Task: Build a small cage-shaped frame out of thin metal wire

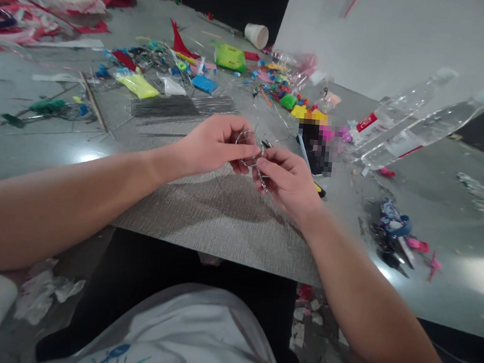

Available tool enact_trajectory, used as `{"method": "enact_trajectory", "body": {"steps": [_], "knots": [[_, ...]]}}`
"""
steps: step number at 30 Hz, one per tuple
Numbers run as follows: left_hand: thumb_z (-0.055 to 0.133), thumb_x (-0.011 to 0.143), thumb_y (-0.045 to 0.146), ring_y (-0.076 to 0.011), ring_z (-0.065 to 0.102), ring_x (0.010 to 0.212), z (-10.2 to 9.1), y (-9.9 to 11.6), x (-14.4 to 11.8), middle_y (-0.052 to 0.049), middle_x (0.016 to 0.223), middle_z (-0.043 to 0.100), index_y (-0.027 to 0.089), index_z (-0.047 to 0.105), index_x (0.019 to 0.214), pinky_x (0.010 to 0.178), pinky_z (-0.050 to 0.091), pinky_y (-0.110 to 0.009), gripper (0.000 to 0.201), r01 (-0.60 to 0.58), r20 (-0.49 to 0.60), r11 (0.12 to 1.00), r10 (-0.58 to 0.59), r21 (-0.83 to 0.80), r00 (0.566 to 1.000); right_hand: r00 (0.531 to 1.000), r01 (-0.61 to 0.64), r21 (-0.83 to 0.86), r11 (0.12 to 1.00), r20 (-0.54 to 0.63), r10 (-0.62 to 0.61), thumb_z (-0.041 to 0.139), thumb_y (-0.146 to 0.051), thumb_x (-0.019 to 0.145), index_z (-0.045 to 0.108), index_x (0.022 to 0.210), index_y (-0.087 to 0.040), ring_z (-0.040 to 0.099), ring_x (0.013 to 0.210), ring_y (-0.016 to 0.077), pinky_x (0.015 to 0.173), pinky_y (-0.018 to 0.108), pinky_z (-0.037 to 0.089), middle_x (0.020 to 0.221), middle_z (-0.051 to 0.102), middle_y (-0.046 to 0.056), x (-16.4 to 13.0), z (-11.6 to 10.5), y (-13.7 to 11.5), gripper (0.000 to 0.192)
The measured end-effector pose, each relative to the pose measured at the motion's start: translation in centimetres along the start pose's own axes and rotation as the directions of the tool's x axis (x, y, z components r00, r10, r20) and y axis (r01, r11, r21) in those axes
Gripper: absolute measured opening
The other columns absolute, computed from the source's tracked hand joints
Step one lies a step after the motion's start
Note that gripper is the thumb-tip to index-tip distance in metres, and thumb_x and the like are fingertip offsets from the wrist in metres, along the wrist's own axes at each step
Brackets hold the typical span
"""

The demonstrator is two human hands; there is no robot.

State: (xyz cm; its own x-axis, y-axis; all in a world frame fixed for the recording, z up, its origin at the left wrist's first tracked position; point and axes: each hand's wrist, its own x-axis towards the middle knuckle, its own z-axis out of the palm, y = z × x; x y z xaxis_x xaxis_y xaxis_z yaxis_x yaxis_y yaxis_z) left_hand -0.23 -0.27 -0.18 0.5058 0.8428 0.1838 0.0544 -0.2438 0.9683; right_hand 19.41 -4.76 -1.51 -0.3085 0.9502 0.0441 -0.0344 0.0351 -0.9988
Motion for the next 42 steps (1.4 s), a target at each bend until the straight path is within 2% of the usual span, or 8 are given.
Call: {"method": "enact_trajectory", "body": {"steps": [9, 22, 28, 30, 34, 36, 38, 42], "knots": [[0.079, 0.086, 0.024, -0.0126, 0.068, 0.059, -0.4, -0.2, 0.2, 0.001, 0.069, 0.067, 0.017, 0.063, 0.084, 0.056, 0.053, -0.025, 0.018, 0.038, 0.044, 0.999, -0.039, 0.012, 0.998, 0.995, -0.065, 0.043, 0.997, 0.077, 0.061, 0.071, -0.037, 0.089, 0.061, 0.086, -0.023, 0.056, 0.061, 0.0125, 0.054, 0.028, 0.047, 0.074, 0.060, -0.002, 0.2, -0.4, 0.4, 0.017], [0.082, 0.082, 0.027, -0.0119, 0.066, 0.071, -0.6, -1.1, 0.6, -0.001, 0.081, 0.070, 0.017, 0.066, 0.105, 0.068, 0.055, -0.026, 0.029, 0.104, 0.077, 0.994, -0.100, -0.045, 0.992, 0.995, -0.058, -0.104, 0.993, -0.087, 0.049, 0.070, -0.029, 0.081, 0.059, 0.077, -0.021, 0.053, 0.053, 0.0105, 0.051, 0.026, 0.043, 0.062, 0.061, -0.003, 0.8, -0.1, 0.2, 0.015], [0.080, 0.084, 0.033, -0.0141, 0.069, 0.077, -0.6, -2.2, 0.8, -0.005, 0.091, 0.075, 0.016, 0.069, 0.102, 0.072, 0.056, -0.029, 0.028, 0.256, 0.336, 0.966, -0.229, -0.039, 0.914, 0.979, -0.064, 0.041, 0.997, -0.189, 0.071, 0.078, -0.039, 0.079, 0.065, 0.081, -0.021, 0.060, 0.057, 0.0128, 0.054, 0.028, 0.049, 0.068, 0.067, -0.001, 1.1, -0.2, 0.7, 0.022], [0.079, 0.084, 0.034, -0.0124, 0.067, 0.072, -0.6, -2.5, 0.8, -0.003, 0.084, 0.073, 0.016, 0.070, 0.096, 0.069, 0.055, -0.027, 0.023, 0.268, 0.319, 0.962, -0.241, -0.044, 0.917, 0.986, -0.086, -0.032, 0.996, -0.148, 0.081, 0.080, -0.045, 0.079, 0.068, 0.081, -0.021, 0.061, 0.058, 0.0133, 0.053, 0.028, 0.049, 0.070, 0.068, 0.001, 1.2, -0.7, 0.4, 0.027], [0.079, 0.084, 0.031, -0.0094, 0.061, 0.064, -0.8, -2.4, 0.8, 0.000, 0.074, 0.068, 0.017, 0.070, 0.091, 0.059, 0.047, -0.021, 0.018, 0.319, 0.268, 0.943, -0.285, -0.092, 0.920, 0.967, -0.058, -0.308, 0.950, -0.255, -0.023, 0.072, -0.053, 0.088, 0.071, 0.090, -0.022, 0.064, 0.065, 0.0159, 0.057, 0.030, 0.050, 0.080, 0.072, 0.004, 1.9, -4.7, -1.2, 0.030], [0.076, 0.085, 0.028, -0.0090, 0.059, 0.063, -0.8, -2.2, 0.8, 0.000, 0.073, 0.066, 0.017, 0.070, 0.092, 0.058, 0.046, -0.021, 0.015, 0.349, 0.255, 0.928, -0.309, -0.128, 0.916, 0.909, -0.079, -0.527, 0.846, -0.386, -0.155, 0.066, -0.049, 0.093, 0.070, 0.090, -0.022, 0.065, 0.071, 0.0178, 0.066, 0.033, 0.051, 0.083, 0.072, 0.005, 2.3, -8.1, -1.9, 0.027], [0.076, 0.084, 0.025, -0.0084, 0.058, 0.063, -0.9, -1.9, 0.8, 0.000, 0.075, 0.064, 0.016, 0.069, 0.091, 0.060, 0.047, -0.021, 0.013, 0.372, 0.223, 0.913, -0.332, -0.169, 0.917, 0.824, -0.218, -0.705, 0.675, -0.503, -0.260, 0.067, -0.044, 0.091, 0.069, 0.085, -0.021, 0.065, 0.080, 0.0205, 0.076, 0.035, 0.049, 0.086, 0.071, 0.006, 2.6, -11.7, -2.1, 0.023], [0.080, 0.081, 0.024, -0.0069, 0.057, 0.063, -1.0, -1.8, 0.9, 0.001, 0.084, 0.063, 0.017, 0.066, 0.090, 0.060, 0.047, -0.021, 0.018, 0.386, 0.188, 0.889, -0.346, -0.247, 0.919, 0.781, -0.530, -0.692, 0.491, -0.623, -0.036, 0.080, -0.040, 0.078, 0.071, 0.095, -0.019, 0.064, 0.084, 0.0237, 0.076, 0.036, 0.047, 0.089, 0.070, 0.006, 2.8, -16.5, -1.1, 0.029]]}}
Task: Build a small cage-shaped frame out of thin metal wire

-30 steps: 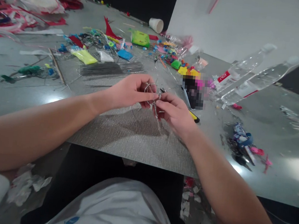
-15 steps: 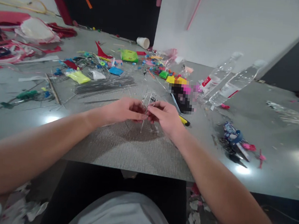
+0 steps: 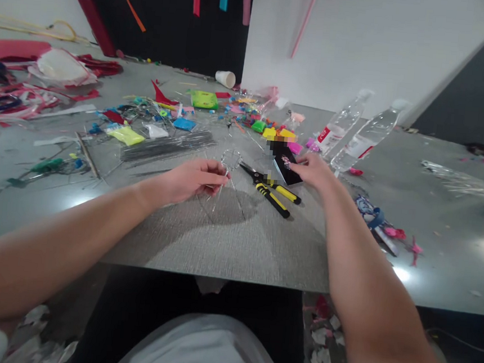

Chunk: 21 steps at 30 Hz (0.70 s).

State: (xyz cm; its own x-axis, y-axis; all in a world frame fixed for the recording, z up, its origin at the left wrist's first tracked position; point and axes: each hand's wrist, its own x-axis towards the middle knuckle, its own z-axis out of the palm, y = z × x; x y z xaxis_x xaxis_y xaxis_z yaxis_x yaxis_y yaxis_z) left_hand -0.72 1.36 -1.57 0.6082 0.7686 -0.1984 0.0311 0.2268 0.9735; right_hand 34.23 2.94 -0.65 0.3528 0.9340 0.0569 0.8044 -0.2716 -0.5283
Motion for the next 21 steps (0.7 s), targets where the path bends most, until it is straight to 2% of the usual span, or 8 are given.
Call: {"method": "enact_trajectory", "body": {"steps": [4, 7, 12, 17, 21], "knots": [[0.080, 0.082, 0.026, -0.0078, 0.057, 0.063, -0.2, 0.0, -0.1, 0.002, 0.079, 0.061, 0.017, 0.067, 0.092, 0.060, 0.046, -0.021, 0.018, -0.022, -0.008, 0.999, 0.022, -0.025, 1.000, 0.998, -0.047, 0.066, 0.997, 0.048, 0.044, 0.084, -0.037, 0.074, 0.069, 0.118, -0.020, 0.062, 0.082, 0.0213, 0.070, 0.032, 0.045, 0.097, 0.068, 0.006, 0.8, 0.5, 1.5, 0.049], [0.081, 0.082, 0.026, -0.0081, 0.057, 0.064, -0.4, 0.0, -0.2, 0.002, 0.080, 0.061, 0.018, 0.067, 0.092, 0.061, 0.046, -0.022, 0.019, -0.042, -0.001, 0.999, 0.042, -0.031, 0.999, 0.997, -0.067, 0.069, 0.995, 0.050, 0.063, 0.085, -0.035, 0.074, 0.067, 0.124, -0.019, 0.060, 0.075, 0.0191, 0.065, 0.031, 0.044, 0.096, 0.066, 0.005, 0.9, 0.6, 1.8, 0.056], [0.082, 0.081, 0.028, -0.0079, 0.057, 0.065, -0.6, -0.1, -0.2, 0.001, 0.085, 0.061, 0.020, 0.069, 0.097, 0.062, 0.045, -0.023, 0.022, -0.044, 0.003, 0.999, 0.044, -0.015, 0.999, 0.994, -0.077, 0.193, 0.978, 0.090, 0.060, 0.087, -0.030, 0.072, 0.072, 0.107, -0.017, 0.057, 0.071, 0.0161, 0.063, 0.029, 0.041, 0.092, 0.066, 0.005, 1.1, 0.6, 2.2, 0.040], [0.080, 0.083, 0.027, -0.0082, 0.055, 0.064, -0.5, 0.2, -0.3, 0.002, 0.079, 0.058, 0.021, 0.070, 0.100, 0.062, 0.044, -0.022, 0.021, -0.060, -0.009, 0.998, 0.060, 0.009, 0.998, 0.982, -0.140, 0.333, 0.932, 0.169, 0.087, 0.073, -0.025, 0.085, 0.071, 0.099, -0.018, 0.053, 0.061, 0.0132, 0.059, 0.027, 0.041, 0.072, 0.062, 0.001, 1.0, 0.5, 2.2, 0.016], [0.079, 0.084, 0.026, -0.0081, 0.054, 0.065, -0.9, 0.2, -0.2, 0.002, 0.077, 0.057, 0.021, 0.070, 0.104, 0.063, 0.043, -0.022, 0.022, -0.083, -0.009, 0.996, 0.083, 0.014, 0.997, 0.976, -0.158, 0.370, 0.915, 0.197, 0.089, 0.073, -0.023, 0.085, 0.071, 0.098, -0.019, 0.052, 0.059, 0.0130, 0.057, 0.026, 0.043, 0.067, 0.059, -0.001, 1.0, 0.4, 2.3, 0.014]]}}
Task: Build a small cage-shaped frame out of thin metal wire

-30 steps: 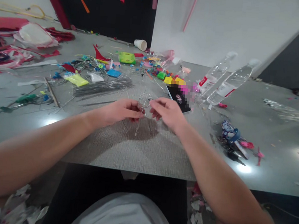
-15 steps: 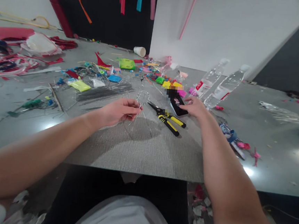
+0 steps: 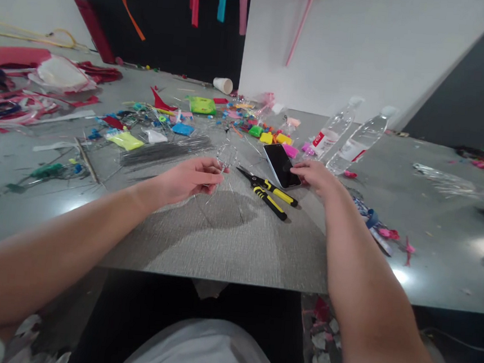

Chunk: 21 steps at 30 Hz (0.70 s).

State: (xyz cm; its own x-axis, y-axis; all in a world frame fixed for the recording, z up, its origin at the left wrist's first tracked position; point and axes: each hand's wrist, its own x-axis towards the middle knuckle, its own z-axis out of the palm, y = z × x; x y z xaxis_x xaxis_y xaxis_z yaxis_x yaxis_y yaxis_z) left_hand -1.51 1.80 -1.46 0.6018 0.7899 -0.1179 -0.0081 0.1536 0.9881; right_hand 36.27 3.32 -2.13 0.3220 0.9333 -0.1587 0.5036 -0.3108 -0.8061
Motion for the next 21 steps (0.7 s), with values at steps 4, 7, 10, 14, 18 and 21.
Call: {"method": "enact_trajectory", "body": {"steps": [4, 7, 10, 14, 18, 21], "knots": [[0.077, 0.086, 0.025, -0.0089, 0.054, 0.065, -0.2, -0.1, 0.1, 0.002, 0.076, 0.057, 0.021, 0.071, 0.106, 0.064, 0.044, -0.023, 0.022, -0.009, 0.004, 1.000, 0.009, 0.017, 1.000, 1.000, 0.003, -0.027, 1.000, -0.002, -0.003, 0.077, -0.026, 0.083, 0.071, 0.098, -0.019, 0.053, 0.059, 0.0131, 0.057, 0.026, 0.043, 0.066, 0.059, -0.002, 0.5, 0.0, 0.4, 0.017], [0.075, 0.086, 0.023, -0.0090, 0.052, 0.065, 0.0, 0.0, 0.1, 0.001, 0.076, 0.056, 0.019, 0.071, 0.104, 0.062, 0.042, -0.023, 0.019, 0.003, 0.000, 1.000, -0.003, 0.016, 1.000, 1.000, 0.017, -0.081, 0.997, -0.010, -0.018, 0.079, -0.030, 0.080, 0.071, 0.097, -0.020, 0.053, 0.060, 0.0139, 0.058, 0.028, 0.043, 0.068, 0.060, -0.001, 1.0, 0.0, 0.7, 0.021], [0.075, 0.086, 0.023, -0.0093, 0.052, 0.067, 0.3, 0.3, -0.1, 0.001, 0.077, 0.057, 0.018, 0.071, 0.103, 0.062, 0.041, -0.023, 0.019, 0.019, -0.009, 0.999, -0.019, 0.032, 1.000, 0.999, 0.037, -0.153, 0.988, -0.028, -0.042, 0.079, -0.033, 0.080, 0.071, 0.095, -0.021, 0.059, 0.067, 0.0169, 0.064, 0.030, 0.046, 0.076, 0.065, 0.002, 0.8, 0.1, 0.5, 0.021], [0.073, 0.087, 0.026, -0.0104, 0.053, 0.067, 0.4, 0.4, -0.1, 0.001, 0.077, 0.057, 0.019, 0.070, 0.104, 0.062, 0.041, -0.025, 0.018, 0.035, 0.006, 0.997, -0.035, 0.073, 0.999, 0.995, 0.054, -0.271, 0.961, -0.064, -0.074, 0.082, -0.048, 0.076, 0.070, 0.106, -0.019, 0.067, 0.095, 0.0291, 0.083, 0.041, 0.050, 0.105, 0.071, 0.013, -0.3, 0.6, -0.6, 0.044], [0.074, 0.087, 0.028, -0.0097, 0.052, 0.067, 0.2, 0.1, 0.0, 0.001, 0.080, 0.055, 0.020, 0.070, 0.105, 0.062, 0.041, -0.024, 0.020, 0.044, 0.016, 0.995, -0.045, 0.087, 0.999, 0.981, 0.133, -0.467, 0.874, -0.064, -0.184, 0.085, -0.059, 0.068, 0.051, 0.142, -0.017, 0.060, 0.122, 0.0412, 0.098, 0.049, 0.048, 0.137, 0.061, 0.023, -1.8, 1.8, -1.8, 0.092], [0.074, 0.087, 0.028, -0.0095, 0.052, 0.067, 0.2, 0.1, 0.1, 0.001, 0.082, 0.055, 0.019, 0.069, 0.105, 0.060, 0.041, -0.023, 0.020, 0.053, 0.011, 0.995, -0.055, 0.090, 0.998, 0.982, 0.119, -0.529, 0.840, -0.064, -0.179, 0.082, -0.062, 0.071, 0.042, 0.148, -0.016, 0.060, 0.123, 0.0452, 0.098, 0.053, 0.049, 0.137, 0.060, 0.027, -2.8, 2.8, -2.5, 0.098]]}}
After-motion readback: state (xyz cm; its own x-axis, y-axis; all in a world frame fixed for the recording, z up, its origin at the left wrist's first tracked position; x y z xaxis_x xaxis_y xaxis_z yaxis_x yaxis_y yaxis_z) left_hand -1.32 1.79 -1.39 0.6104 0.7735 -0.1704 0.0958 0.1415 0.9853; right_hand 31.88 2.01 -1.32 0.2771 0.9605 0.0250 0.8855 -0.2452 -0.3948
